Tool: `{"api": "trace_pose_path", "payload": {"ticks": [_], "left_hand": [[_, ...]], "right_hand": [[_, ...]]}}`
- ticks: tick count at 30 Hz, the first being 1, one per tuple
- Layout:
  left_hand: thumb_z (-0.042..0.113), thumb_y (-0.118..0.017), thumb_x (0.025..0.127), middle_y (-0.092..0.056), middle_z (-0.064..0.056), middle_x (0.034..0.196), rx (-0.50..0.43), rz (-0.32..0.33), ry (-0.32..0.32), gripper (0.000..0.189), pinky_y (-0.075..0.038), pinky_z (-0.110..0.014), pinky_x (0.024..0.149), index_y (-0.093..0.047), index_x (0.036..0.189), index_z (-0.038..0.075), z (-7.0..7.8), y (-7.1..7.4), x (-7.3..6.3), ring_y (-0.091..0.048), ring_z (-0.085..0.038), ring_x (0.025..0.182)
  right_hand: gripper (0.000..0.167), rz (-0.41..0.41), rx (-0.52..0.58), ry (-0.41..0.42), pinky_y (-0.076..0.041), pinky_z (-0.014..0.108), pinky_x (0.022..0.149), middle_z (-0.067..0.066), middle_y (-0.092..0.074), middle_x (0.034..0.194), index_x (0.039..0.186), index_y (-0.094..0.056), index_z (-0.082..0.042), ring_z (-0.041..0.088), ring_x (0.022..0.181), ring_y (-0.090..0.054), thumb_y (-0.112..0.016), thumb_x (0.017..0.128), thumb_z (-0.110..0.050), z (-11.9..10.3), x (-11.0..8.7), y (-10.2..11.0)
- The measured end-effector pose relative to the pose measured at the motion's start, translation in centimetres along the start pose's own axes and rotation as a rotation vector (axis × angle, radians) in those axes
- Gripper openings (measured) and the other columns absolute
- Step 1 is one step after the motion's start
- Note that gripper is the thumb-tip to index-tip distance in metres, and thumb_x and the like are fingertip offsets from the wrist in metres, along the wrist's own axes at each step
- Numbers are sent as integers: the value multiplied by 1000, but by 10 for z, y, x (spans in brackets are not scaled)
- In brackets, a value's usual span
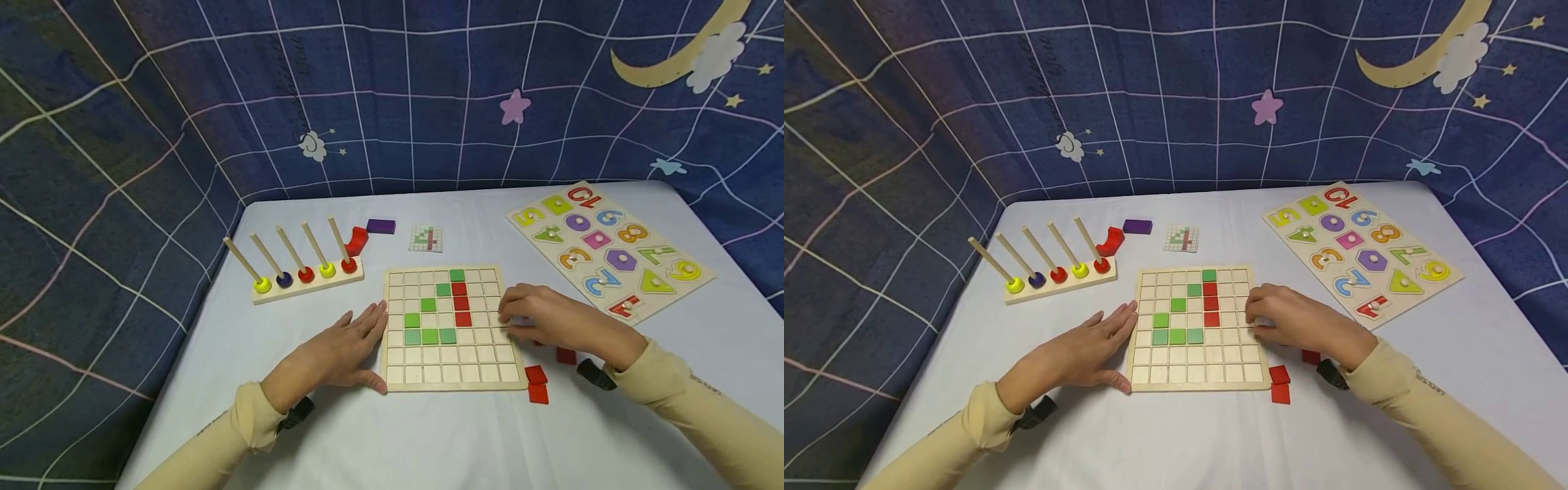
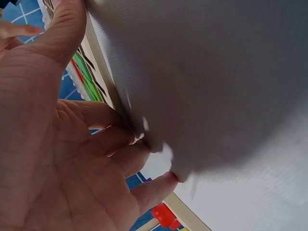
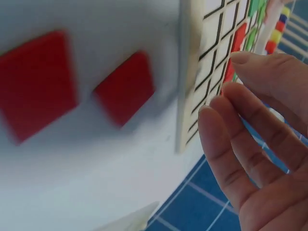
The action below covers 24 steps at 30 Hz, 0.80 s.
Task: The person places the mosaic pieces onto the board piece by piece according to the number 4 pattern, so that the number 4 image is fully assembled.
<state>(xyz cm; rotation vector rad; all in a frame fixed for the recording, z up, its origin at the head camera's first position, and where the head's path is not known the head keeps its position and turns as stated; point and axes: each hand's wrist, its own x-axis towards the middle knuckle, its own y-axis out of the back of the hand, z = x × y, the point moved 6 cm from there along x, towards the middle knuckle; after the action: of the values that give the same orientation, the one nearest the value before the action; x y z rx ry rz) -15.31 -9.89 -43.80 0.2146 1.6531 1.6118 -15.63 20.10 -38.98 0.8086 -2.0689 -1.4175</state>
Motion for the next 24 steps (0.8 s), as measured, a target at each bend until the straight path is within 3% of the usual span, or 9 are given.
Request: {"api": "trace_pose_path", "payload": {"ticks": [5,11,19,24], "left_hand": [[73,-75,84,-8,-18,182,-7,-3,8,127,-24,-59,135,-18,170,-1,-1,0,0,-16,-32,169],[74,-75,84,-7,-17,182,-5,-9,14,128,-23,-59,135,-16,171,0,-2,-1,0,-14,-32,170],[71,-75,84,-8,-18,182,-11,-2,4,127,-25,-59,134,-17,170,-2,-1,1,-1,-17,-32,169],[72,-75,84,-9,-18,181,-10,1,-1,127,-25,-59,134,-18,170,-2,1,2,-2,-18,-32,169]], "right_hand": [[17,-42,3,-32,-65,35,84,-8,-72,100,95,-81,-16,12,95,-66,-89,85,-6,14,-19,5],[19,-136,-2,-77,-61,28,78,-13,-65,96,91,-77,-20,6,88,-57,-90,85,-8,27,-31,-5],[23,-123,13,-67,-55,25,72,-12,-61,94,87,-73,-20,5,86,-53,-86,85,-2,29,-34,-12],[23,-79,6,-18,-55,24,71,-12,-61,93,86,-73,-20,5,85,-54,-88,85,-3,23,-33,-6]]}}
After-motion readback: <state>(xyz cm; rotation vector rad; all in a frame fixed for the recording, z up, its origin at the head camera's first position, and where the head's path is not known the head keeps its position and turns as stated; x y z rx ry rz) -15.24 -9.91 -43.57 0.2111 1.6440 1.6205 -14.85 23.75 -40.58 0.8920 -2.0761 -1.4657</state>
